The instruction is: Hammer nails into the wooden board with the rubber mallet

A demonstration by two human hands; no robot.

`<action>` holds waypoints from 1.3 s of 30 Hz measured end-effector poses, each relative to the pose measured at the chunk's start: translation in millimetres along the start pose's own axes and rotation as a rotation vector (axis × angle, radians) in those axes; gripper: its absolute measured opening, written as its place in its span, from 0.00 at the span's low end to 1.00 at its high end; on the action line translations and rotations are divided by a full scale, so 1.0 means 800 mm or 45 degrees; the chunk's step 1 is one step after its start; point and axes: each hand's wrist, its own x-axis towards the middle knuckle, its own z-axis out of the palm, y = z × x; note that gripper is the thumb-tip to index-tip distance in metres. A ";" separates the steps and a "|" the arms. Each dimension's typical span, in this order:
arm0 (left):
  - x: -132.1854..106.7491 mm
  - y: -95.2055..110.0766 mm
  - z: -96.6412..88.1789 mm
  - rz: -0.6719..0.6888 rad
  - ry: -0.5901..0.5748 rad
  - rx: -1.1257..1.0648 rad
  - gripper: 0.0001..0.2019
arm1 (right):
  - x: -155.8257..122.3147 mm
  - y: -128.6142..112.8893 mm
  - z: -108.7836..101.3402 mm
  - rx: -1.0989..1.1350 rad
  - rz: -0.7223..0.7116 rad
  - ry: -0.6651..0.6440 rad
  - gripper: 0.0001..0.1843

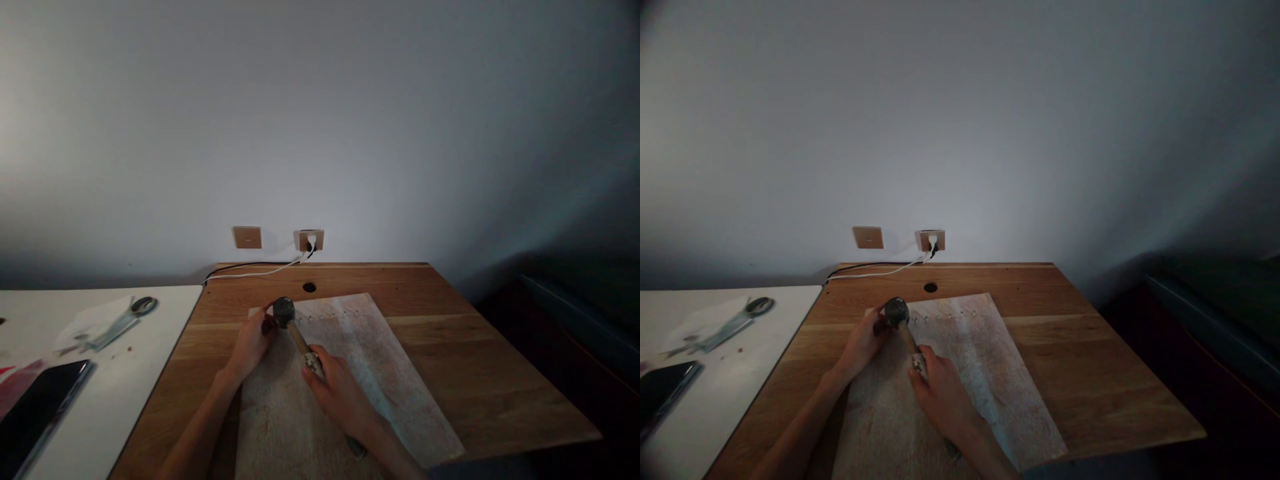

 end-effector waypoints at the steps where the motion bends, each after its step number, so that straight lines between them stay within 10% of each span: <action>1: 0.000 0.000 0.000 -0.006 -0.002 -0.009 0.29 | 0.000 -0.001 0.001 -0.005 0.009 0.002 0.20; 14: -0.001 0.006 -0.002 -0.007 -0.012 0.005 0.29 | -0.005 0.005 0.007 0.168 0.087 0.005 0.18; 21: 0.001 -0.004 0.004 0.122 0.029 0.033 0.23 | -0.069 0.065 -0.003 0.787 0.316 0.289 0.41; 26: 0.000 -0.003 0.003 0.151 0.010 0.050 0.20 | -0.100 0.105 -0.023 0.410 0.377 0.255 0.36; 33: -0.010 -0.003 -0.003 0.264 0.118 0.188 0.19 | -0.087 0.079 -0.010 0.024 0.187 -0.031 0.24; 39: -0.090 -0.027 -0.027 0.134 0.257 0.459 0.25 | -0.102 0.107 -0.013 -0.140 -0.115 0.188 0.24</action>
